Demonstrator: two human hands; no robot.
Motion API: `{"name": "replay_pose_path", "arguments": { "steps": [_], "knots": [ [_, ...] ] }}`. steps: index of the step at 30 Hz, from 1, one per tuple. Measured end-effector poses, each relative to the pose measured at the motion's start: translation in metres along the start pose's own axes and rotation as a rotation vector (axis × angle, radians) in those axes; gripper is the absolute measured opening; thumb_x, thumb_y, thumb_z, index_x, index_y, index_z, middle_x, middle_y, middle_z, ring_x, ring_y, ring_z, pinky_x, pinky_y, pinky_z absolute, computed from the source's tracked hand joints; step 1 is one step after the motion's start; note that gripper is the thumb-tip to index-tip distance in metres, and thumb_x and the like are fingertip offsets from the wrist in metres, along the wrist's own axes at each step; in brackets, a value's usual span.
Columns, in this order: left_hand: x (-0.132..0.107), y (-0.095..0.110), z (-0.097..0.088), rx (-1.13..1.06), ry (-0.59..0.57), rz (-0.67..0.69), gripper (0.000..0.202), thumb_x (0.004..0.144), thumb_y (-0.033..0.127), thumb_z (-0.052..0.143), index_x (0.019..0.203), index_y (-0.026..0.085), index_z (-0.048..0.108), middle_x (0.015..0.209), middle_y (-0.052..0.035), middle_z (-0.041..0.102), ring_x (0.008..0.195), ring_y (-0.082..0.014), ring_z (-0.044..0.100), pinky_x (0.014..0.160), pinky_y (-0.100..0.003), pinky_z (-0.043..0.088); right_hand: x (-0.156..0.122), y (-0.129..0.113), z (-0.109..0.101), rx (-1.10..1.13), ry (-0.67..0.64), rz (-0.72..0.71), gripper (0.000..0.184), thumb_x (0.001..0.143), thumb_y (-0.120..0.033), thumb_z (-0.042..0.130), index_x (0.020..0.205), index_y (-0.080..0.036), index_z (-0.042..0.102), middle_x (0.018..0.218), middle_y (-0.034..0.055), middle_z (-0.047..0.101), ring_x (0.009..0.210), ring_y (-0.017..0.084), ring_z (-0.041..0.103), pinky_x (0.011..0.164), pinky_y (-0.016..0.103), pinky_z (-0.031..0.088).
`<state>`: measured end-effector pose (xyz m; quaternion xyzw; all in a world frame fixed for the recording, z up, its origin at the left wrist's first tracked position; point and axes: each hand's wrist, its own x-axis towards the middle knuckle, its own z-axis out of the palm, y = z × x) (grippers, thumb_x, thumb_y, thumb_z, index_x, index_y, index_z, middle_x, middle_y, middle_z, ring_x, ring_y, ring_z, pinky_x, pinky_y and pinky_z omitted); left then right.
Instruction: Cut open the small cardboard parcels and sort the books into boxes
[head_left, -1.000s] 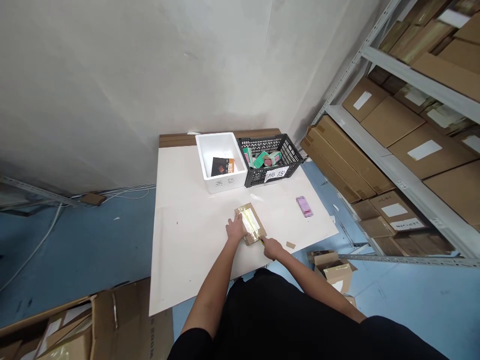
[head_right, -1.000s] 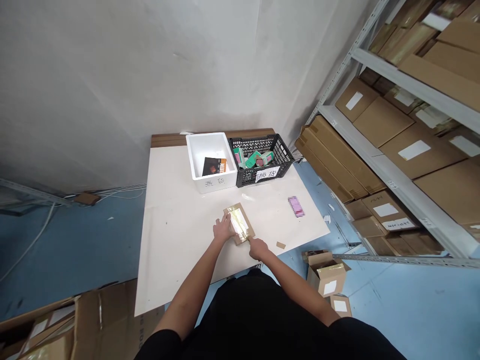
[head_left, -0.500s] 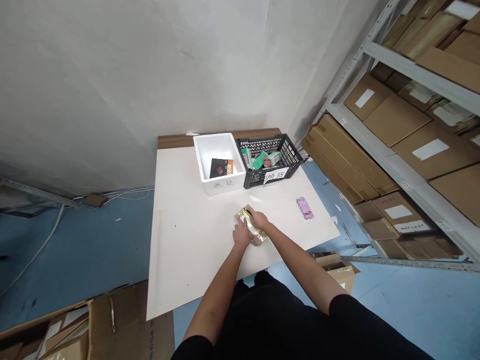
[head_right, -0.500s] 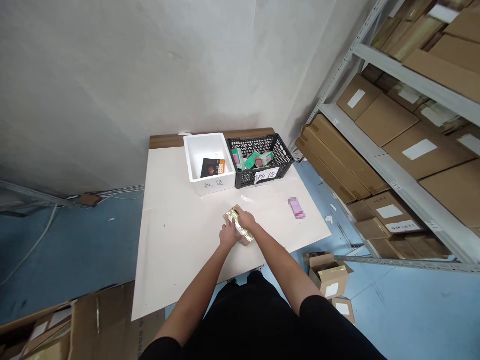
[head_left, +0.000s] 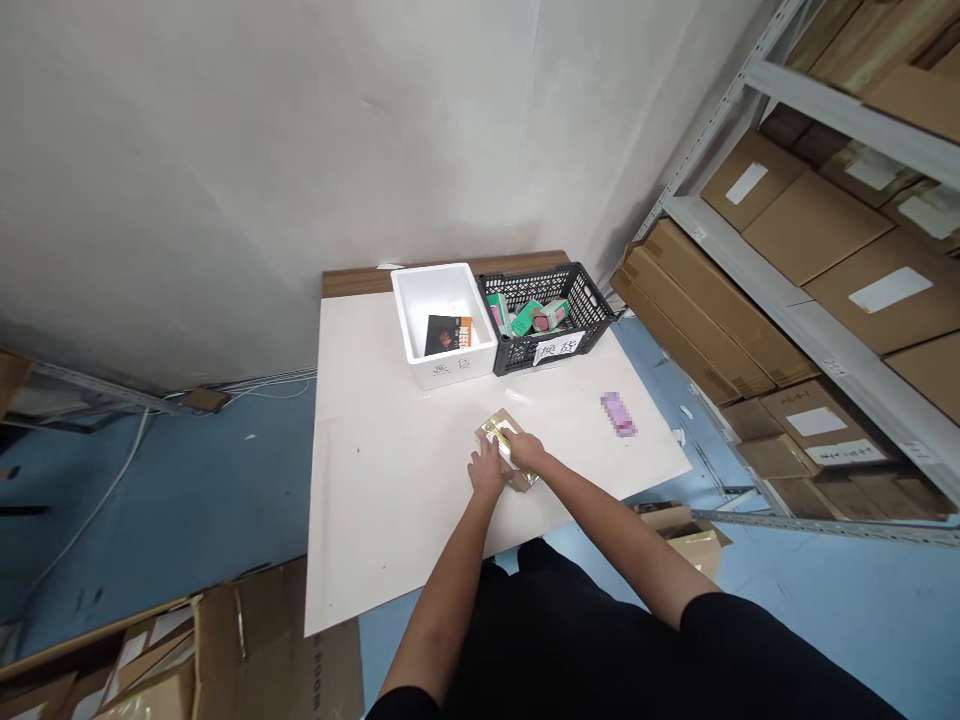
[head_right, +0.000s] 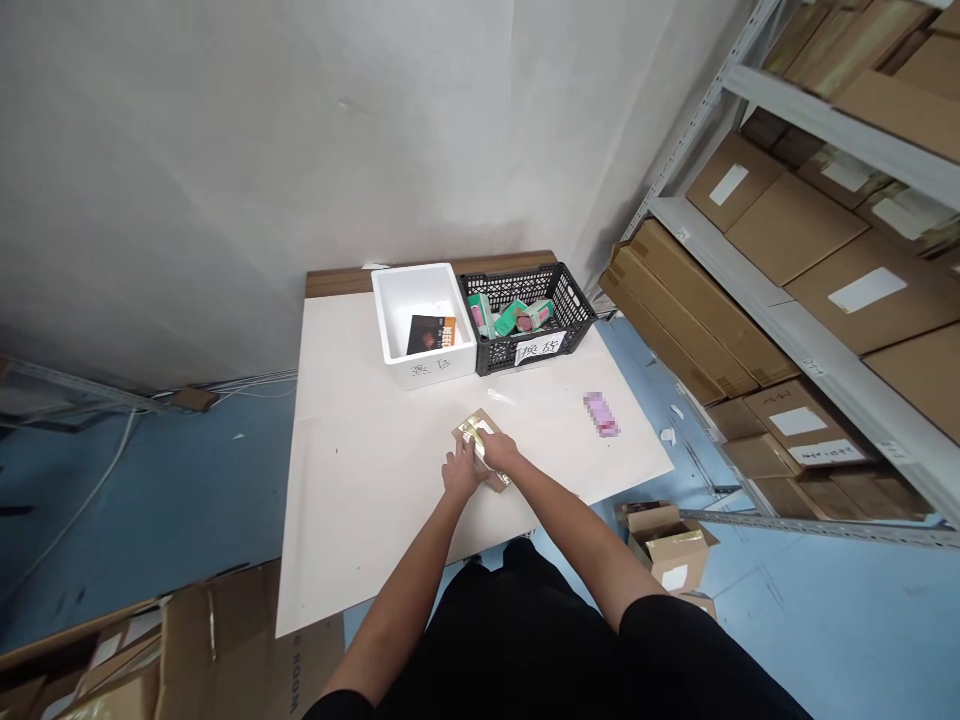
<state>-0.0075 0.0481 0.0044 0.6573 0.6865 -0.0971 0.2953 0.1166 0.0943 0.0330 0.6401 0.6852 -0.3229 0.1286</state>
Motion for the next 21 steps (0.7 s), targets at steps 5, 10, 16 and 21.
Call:
{"name": "replay_pose_path", "arguments": {
  "steps": [5, 10, 16, 21],
  "knots": [
    [0.001, 0.001, -0.001, 0.017, -0.006, 0.002, 0.109, 0.081, 0.075, 0.067, 0.17, 0.033, 0.018, 0.179, -0.0098, 0.013, 0.138, -0.0397, 0.046, 0.102, -0.048, 0.05, -0.035, 0.025, 0.014, -0.052, -0.055, 0.005, 0.083, 0.086, -0.033, 0.08, 0.16, -0.029, 0.042, 0.122, 0.0148, 0.074, 0.111, 0.035, 0.072, 0.08, 0.034, 0.051],
    [0.002, 0.007, -0.003, 0.035, -0.007, -0.003, 0.112, 0.08, 0.07, 0.072, 0.17, 0.033, 0.018, 0.179, -0.0103, 0.014, 0.139, -0.0403, 0.046, 0.103, -0.049, 0.05, -0.078, 0.05, 0.033, -0.041, -0.065, 0.05, 0.079, 0.092, -0.016, 0.064, 0.165, -0.032, 0.037, 0.121, 0.0149, 0.074, 0.112, 0.035, 0.071, 0.08, 0.035, 0.05],
    [0.0, 0.01, 0.001, 0.085, 0.051, 0.008, 0.109, 0.083, 0.065, 0.073, 0.171, 0.031, 0.018, 0.178, -0.0138, 0.016, 0.133, -0.0374, 0.053, 0.1, -0.047, 0.054, -0.127, 0.096, 0.046, 0.012, -0.094, 0.091, 0.073, 0.088, -0.011, 0.063, 0.156, -0.033, 0.051, 0.114, 0.0116, 0.076, 0.101, 0.031, 0.074, 0.082, 0.034, 0.049],
    [0.0, 0.023, 0.014, 0.127, 0.072, -0.007, 0.093, 0.094, 0.068, 0.058, 0.171, 0.035, 0.017, 0.176, -0.0198, 0.017, 0.119, -0.0342, 0.065, 0.092, -0.044, 0.057, -0.123, 0.13, 0.056, 0.357, 0.164, 0.172, 0.063, 0.107, -0.031, 0.045, 0.167, -0.033, 0.028, 0.118, 0.006, 0.076, 0.098, 0.024, 0.076, 0.086, 0.031, 0.05]
  ]
}}
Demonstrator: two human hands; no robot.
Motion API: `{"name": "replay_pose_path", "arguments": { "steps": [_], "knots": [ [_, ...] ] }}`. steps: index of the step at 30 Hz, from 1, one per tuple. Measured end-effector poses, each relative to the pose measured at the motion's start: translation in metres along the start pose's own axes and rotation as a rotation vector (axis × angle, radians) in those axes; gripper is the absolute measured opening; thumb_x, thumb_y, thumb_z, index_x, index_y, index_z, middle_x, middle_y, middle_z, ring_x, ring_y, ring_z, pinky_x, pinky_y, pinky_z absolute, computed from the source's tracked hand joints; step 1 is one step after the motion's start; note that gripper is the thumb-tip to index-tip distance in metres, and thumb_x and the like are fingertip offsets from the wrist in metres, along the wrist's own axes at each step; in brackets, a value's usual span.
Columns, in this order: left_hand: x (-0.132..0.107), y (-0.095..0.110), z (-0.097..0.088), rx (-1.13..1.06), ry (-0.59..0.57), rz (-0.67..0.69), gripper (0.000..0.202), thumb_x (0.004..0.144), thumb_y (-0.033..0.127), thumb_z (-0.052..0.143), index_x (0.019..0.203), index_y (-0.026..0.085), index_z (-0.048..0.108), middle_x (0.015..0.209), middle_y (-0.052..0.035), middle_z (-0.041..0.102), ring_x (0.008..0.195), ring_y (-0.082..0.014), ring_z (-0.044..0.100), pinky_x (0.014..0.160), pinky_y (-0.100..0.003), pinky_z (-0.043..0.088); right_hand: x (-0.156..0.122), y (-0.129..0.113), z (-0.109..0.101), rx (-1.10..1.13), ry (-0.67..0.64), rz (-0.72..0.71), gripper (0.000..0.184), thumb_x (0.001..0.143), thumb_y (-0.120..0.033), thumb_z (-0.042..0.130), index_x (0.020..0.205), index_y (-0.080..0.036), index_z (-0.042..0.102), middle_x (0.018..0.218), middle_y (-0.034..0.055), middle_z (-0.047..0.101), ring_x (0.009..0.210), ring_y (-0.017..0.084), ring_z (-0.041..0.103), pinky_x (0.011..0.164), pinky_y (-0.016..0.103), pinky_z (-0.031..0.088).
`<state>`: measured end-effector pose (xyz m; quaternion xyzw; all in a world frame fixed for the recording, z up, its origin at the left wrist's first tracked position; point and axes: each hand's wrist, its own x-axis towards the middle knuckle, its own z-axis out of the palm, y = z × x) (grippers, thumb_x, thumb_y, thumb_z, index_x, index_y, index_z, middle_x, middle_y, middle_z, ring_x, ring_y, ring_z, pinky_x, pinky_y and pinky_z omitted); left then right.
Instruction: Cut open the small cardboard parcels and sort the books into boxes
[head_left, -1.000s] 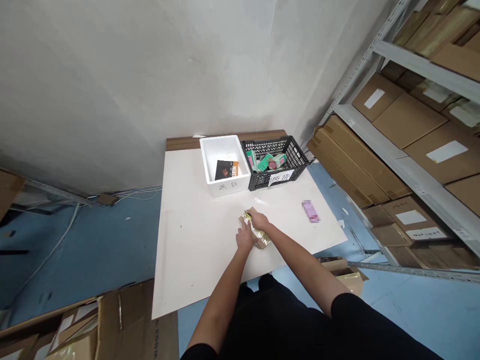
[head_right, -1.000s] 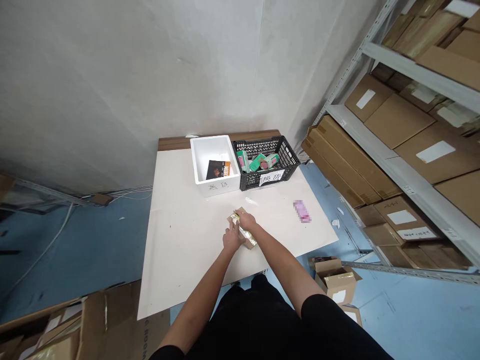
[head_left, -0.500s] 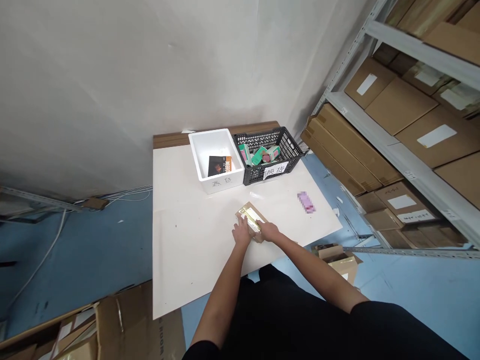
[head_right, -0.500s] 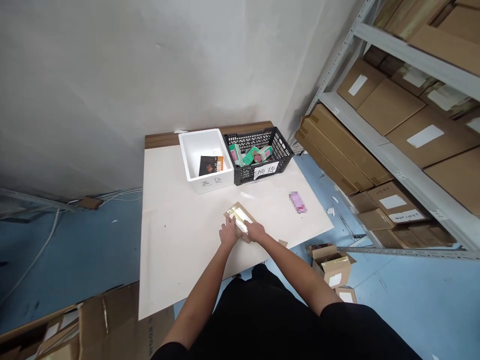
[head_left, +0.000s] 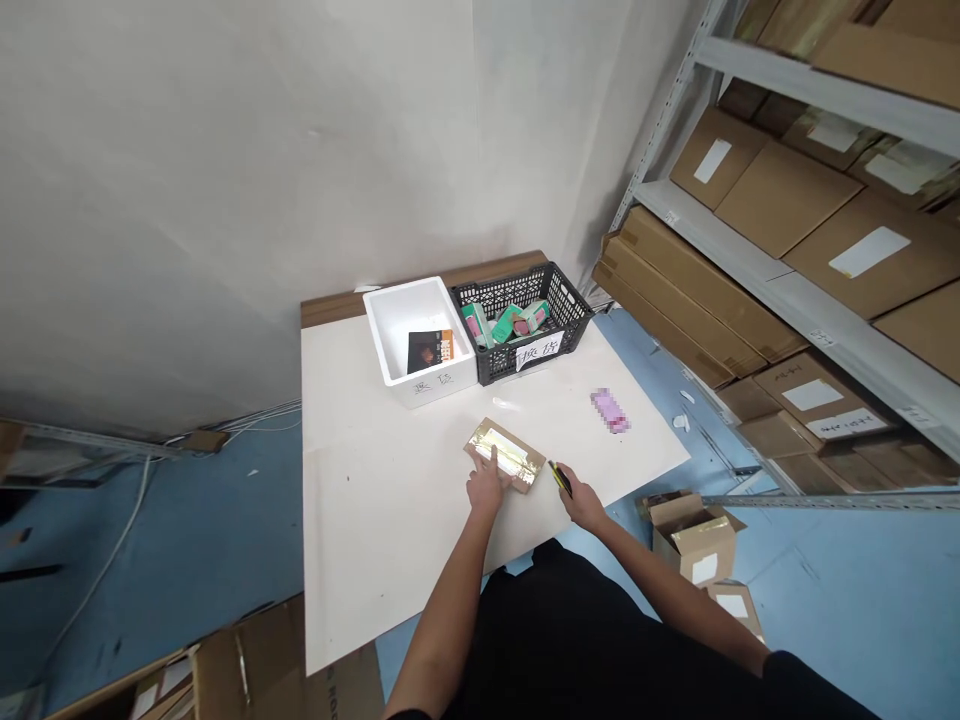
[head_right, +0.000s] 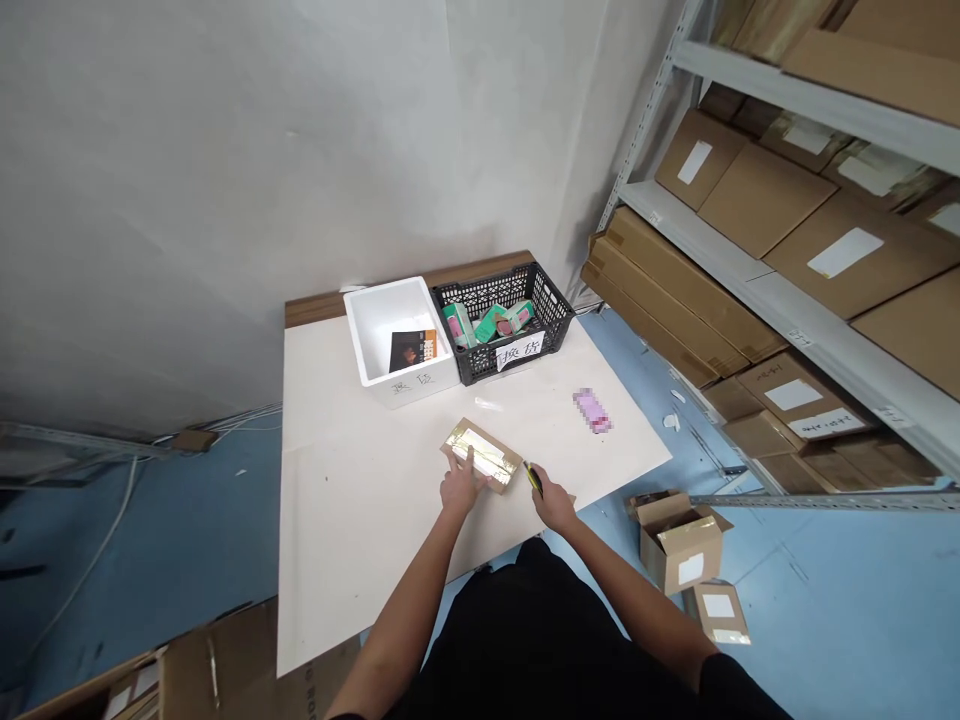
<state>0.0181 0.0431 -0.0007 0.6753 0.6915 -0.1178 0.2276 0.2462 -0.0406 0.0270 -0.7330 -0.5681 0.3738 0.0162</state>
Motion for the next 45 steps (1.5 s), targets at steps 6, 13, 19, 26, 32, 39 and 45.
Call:
{"name": "replay_pose_path", "arguments": {
  "steps": [6, 13, 19, 26, 32, 39, 45],
  "knots": [
    [-0.011, 0.038, 0.021, 0.016, 0.017, -0.132, 0.09, 0.1, 0.069, 0.045, 0.172, 0.023, 0.017, 0.172, -0.0307, 0.022, 0.111, -0.0333, 0.071, 0.09, -0.043, 0.058, 0.083, -0.027, 0.014, 0.157, 0.152, 0.13, 0.089, 0.101, -0.056, 0.057, 0.17, -0.017, 0.015, 0.135, 0.0166, 0.07, 0.123, 0.032, 0.07, 0.095, 0.035, 0.051],
    [-0.03, 0.046, 0.023, 0.041, -0.012, -0.18, 0.079, 0.099, 0.059, 0.052, 0.165, 0.017, 0.038, 0.149, -0.0269, 0.055, 0.125, -0.039, 0.063, 0.095, -0.046, 0.055, 0.149, -0.029, -0.013, 0.256, 0.142, -0.026, 0.07, 0.097, -0.048, 0.065, 0.157, -0.022, 0.04, 0.115, 0.0106, 0.077, 0.107, 0.029, 0.074, 0.089, 0.033, 0.052],
    [-0.005, 0.048, 0.02, 0.072, 0.089, 0.066, 0.069, 0.104, 0.047, 0.043, 0.169, 0.029, 0.03, 0.174, -0.0124, 0.031, 0.16, -0.0401, 0.022, 0.123, -0.059, 0.034, 0.156, 0.015, -0.036, 0.726, -0.014, -0.064, 0.034, 0.102, -0.057, 0.046, 0.112, -0.025, 0.052, 0.075, -0.0043, 0.067, 0.063, 0.016, 0.068, 0.065, 0.024, 0.054],
    [0.013, 0.04, 0.047, 0.107, 0.076, 0.121, 0.068, 0.107, 0.047, 0.037, 0.171, 0.031, 0.02, 0.179, -0.0073, 0.016, 0.165, -0.0377, 0.01, 0.128, -0.061, 0.024, 0.151, 0.033, -0.048, 0.493, -0.299, -0.081, 0.034, 0.105, -0.051, 0.05, 0.084, -0.024, 0.05, 0.052, -0.0077, 0.052, 0.041, 0.012, 0.051, 0.047, 0.021, 0.04],
    [0.013, 0.037, 0.046, 0.144, 0.083, 0.123, 0.068, 0.108, 0.049, 0.036, 0.171, 0.031, 0.019, 0.18, -0.0082, 0.014, 0.165, -0.038, 0.01, 0.128, -0.061, 0.025, 0.152, 0.012, -0.049, 0.296, -0.284, -0.057, 0.033, 0.108, -0.047, 0.047, 0.09, -0.022, 0.058, 0.059, -0.0041, 0.06, 0.042, 0.013, 0.054, 0.051, 0.024, 0.04],
    [0.013, 0.039, 0.043, 0.132, 0.063, 0.117, 0.068, 0.107, 0.048, 0.037, 0.171, 0.031, 0.02, 0.18, -0.0085, 0.013, 0.164, -0.0381, 0.011, 0.128, -0.061, 0.025, 0.149, -0.003, -0.058, 0.102, -0.254, -0.021, 0.041, 0.108, -0.054, 0.047, 0.105, -0.019, 0.068, 0.077, 0.0042, 0.073, 0.05, 0.016, 0.06, 0.055, 0.027, 0.041],
    [0.011, 0.042, 0.037, 0.116, 0.051, 0.099, 0.068, 0.107, 0.048, 0.038, 0.171, 0.032, 0.021, 0.18, -0.0073, 0.013, 0.165, -0.0372, 0.01, 0.128, -0.061, 0.024, 0.147, 0.003, -0.054, 0.197, -0.256, 0.028, 0.043, 0.1, -0.061, 0.06, 0.091, -0.02, 0.07, 0.05, 0.002, 0.06, 0.047, 0.02, 0.06, 0.054, 0.03, 0.044]
  ]
}}
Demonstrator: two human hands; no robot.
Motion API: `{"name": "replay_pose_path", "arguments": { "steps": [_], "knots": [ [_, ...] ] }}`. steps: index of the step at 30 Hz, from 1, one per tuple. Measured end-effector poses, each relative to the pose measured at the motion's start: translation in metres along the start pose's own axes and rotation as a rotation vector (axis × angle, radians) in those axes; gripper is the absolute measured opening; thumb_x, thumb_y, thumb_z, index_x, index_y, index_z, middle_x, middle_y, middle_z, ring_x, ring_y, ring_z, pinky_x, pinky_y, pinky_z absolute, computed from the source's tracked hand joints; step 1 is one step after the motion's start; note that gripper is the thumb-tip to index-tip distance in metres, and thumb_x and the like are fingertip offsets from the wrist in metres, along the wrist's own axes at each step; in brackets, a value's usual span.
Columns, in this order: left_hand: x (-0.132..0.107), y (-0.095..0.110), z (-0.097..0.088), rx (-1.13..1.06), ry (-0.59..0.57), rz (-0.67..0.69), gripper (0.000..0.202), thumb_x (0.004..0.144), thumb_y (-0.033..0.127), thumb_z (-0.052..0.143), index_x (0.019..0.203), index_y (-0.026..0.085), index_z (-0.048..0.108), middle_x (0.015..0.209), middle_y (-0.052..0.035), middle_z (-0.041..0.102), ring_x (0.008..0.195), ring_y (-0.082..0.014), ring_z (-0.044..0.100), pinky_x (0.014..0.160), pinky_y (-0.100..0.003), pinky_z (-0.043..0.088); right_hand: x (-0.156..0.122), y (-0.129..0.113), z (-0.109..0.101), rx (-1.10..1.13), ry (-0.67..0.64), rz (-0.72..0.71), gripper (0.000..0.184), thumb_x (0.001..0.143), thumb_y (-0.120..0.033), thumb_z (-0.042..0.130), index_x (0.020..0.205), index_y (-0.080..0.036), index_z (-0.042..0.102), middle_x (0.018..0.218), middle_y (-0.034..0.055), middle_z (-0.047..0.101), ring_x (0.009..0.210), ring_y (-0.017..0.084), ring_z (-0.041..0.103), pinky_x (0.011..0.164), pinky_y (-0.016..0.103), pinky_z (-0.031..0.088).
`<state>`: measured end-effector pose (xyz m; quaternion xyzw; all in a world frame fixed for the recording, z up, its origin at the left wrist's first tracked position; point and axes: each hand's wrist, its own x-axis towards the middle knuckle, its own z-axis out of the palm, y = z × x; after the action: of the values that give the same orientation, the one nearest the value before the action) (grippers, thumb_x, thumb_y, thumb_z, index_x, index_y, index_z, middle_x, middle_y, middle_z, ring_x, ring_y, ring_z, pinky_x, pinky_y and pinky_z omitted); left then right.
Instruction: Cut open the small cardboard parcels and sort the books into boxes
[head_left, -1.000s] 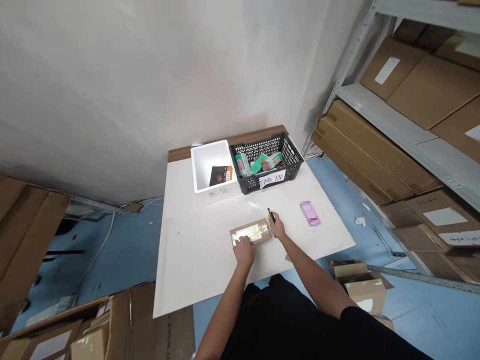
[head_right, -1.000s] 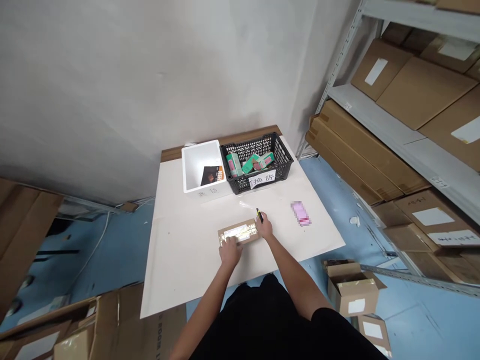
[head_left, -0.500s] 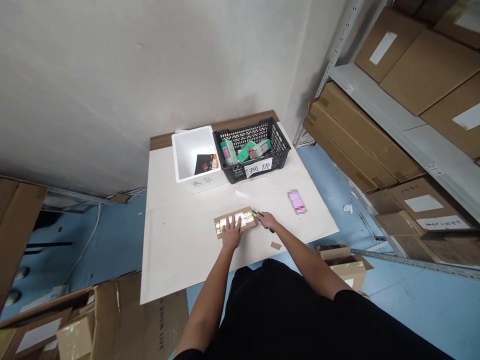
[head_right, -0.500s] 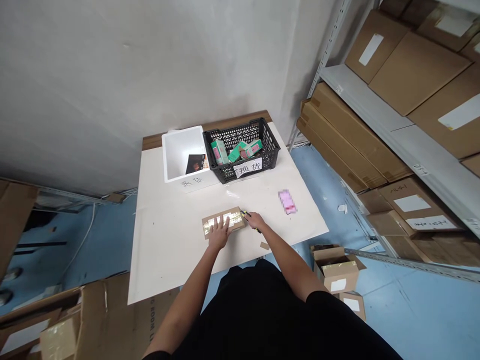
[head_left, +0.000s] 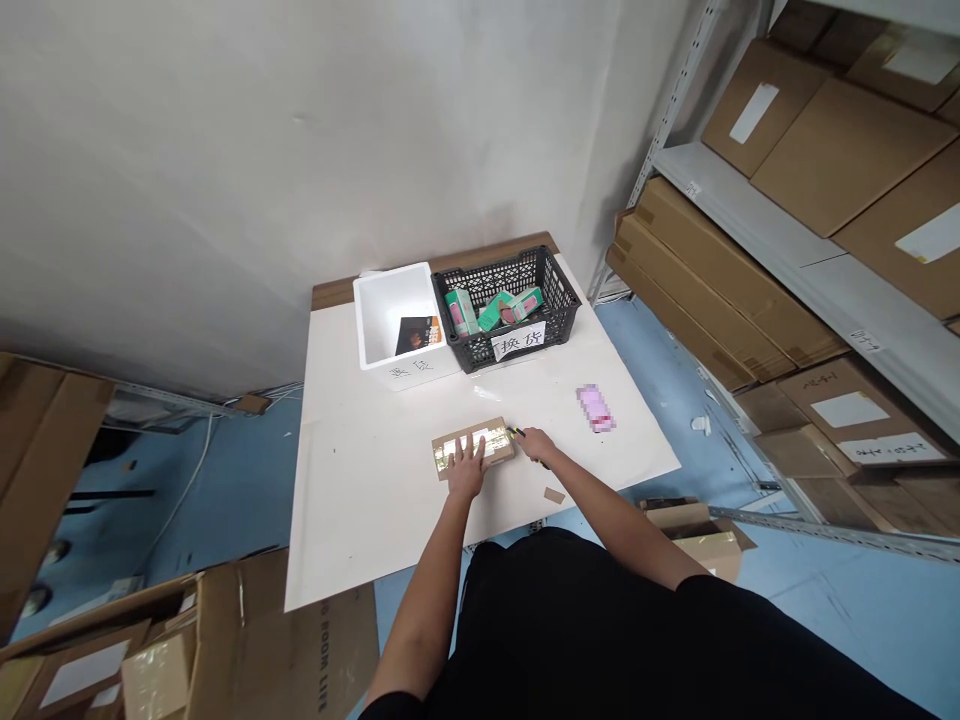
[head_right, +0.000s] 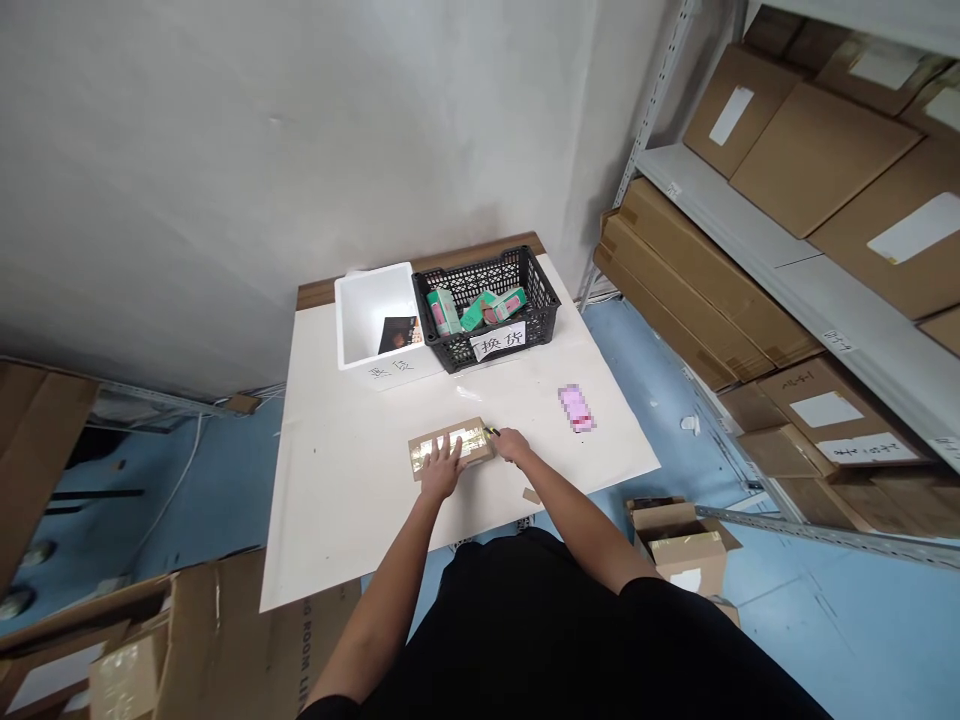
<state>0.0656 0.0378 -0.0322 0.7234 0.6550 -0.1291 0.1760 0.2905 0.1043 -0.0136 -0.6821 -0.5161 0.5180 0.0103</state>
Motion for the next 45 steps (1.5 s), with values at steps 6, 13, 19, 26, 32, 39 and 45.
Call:
{"name": "replay_pose_path", "arguments": {
  "steps": [6, 13, 19, 26, 32, 39, 45],
  "knots": [
    [-0.004, 0.004, -0.005, -0.008, 0.002, -0.013, 0.067, 0.106, 0.045, 0.041, 0.17, 0.033, 0.025, 0.179, -0.0084, 0.016, 0.164, -0.0369, 0.012, 0.127, -0.059, 0.026, -0.016, 0.018, 0.007, 0.005, -0.043, -0.034, 0.042, 0.098, -0.058, 0.065, 0.081, -0.02, 0.066, 0.047, 0.0007, 0.057, 0.042, 0.019, 0.059, 0.053, 0.029, 0.044],
    [0.007, -0.005, -0.037, -0.063, -0.003, -0.001, 0.064, 0.103, 0.051, 0.047, 0.164, 0.031, 0.04, 0.173, -0.0098, 0.035, 0.159, -0.0359, 0.029, 0.12, -0.055, 0.038, -0.031, 0.039, 0.023, 0.177, 0.17, 0.011, 0.039, 0.108, -0.054, 0.042, 0.094, -0.022, 0.059, 0.071, 0.0011, 0.068, 0.053, 0.015, 0.065, 0.054, 0.024, 0.045],
    [0.004, -0.04, -0.052, -0.094, 0.017, -0.147, 0.061, 0.107, 0.041, 0.034, 0.166, 0.025, 0.035, 0.173, -0.0133, 0.034, 0.16, -0.0344, 0.026, 0.121, -0.052, 0.035, -0.019, 0.016, 0.072, 0.148, 0.239, 0.007, 0.05, 0.087, -0.063, 0.074, 0.112, -0.023, 0.057, 0.109, 0.0103, 0.075, 0.101, 0.028, 0.075, 0.074, 0.03, 0.054],
    [-0.035, -0.042, -0.033, -0.104, -0.124, -0.255, 0.061, 0.106, 0.038, 0.028, 0.16, 0.015, 0.044, 0.132, -0.0218, 0.069, 0.117, -0.033, 0.068, 0.096, -0.047, 0.053, 0.028, -0.077, 0.053, 0.051, 0.306, 0.056, 0.051, 0.091, -0.056, 0.072, 0.124, -0.022, 0.055, 0.116, 0.0166, 0.075, 0.11, 0.032, 0.074, 0.081, 0.036, 0.055],
    [-0.028, -0.044, -0.048, -0.092, -0.05, -0.122, 0.07, 0.093, 0.018, 0.051, 0.162, 0.028, 0.041, 0.158, -0.0135, 0.053, 0.142, -0.0283, 0.053, 0.101, -0.038, 0.053, 0.017, -0.066, 0.036, 0.06, 0.384, -0.016, 0.047, 0.096, -0.06, 0.062, 0.124, -0.023, 0.053, 0.11, 0.0127, 0.077, 0.102, 0.03, 0.075, 0.074, 0.033, 0.053],
    [-0.001, -0.02, -0.04, 0.057, -0.066, 0.308, 0.103, 0.082, 0.018, 0.073, 0.17, 0.034, 0.022, 0.18, -0.0074, 0.01, 0.166, -0.0335, 0.006, 0.126, -0.049, 0.03, -0.029, 0.02, 0.073, -0.015, 0.321, 0.022, 0.058, 0.086, -0.063, 0.073, 0.123, -0.022, 0.054, 0.113, 0.0132, 0.076, 0.108, 0.033, 0.074, 0.081, 0.036, 0.053],
    [0.007, 0.013, -0.027, 0.067, 0.067, 0.003, 0.089, 0.091, 0.05, 0.069, 0.168, 0.026, 0.032, 0.168, -0.0216, 0.039, 0.147, -0.0446, 0.043, 0.11, -0.057, 0.046, 0.001, 0.006, 0.027, 0.106, 0.447, 0.144, 0.04, 0.101, -0.056, 0.057, 0.123, -0.022, 0.057, 0.113, 0.0123, 0.076, 0.107, 0.029, 0.073, 0.08, 0.033, 0.053]
  ]
}}
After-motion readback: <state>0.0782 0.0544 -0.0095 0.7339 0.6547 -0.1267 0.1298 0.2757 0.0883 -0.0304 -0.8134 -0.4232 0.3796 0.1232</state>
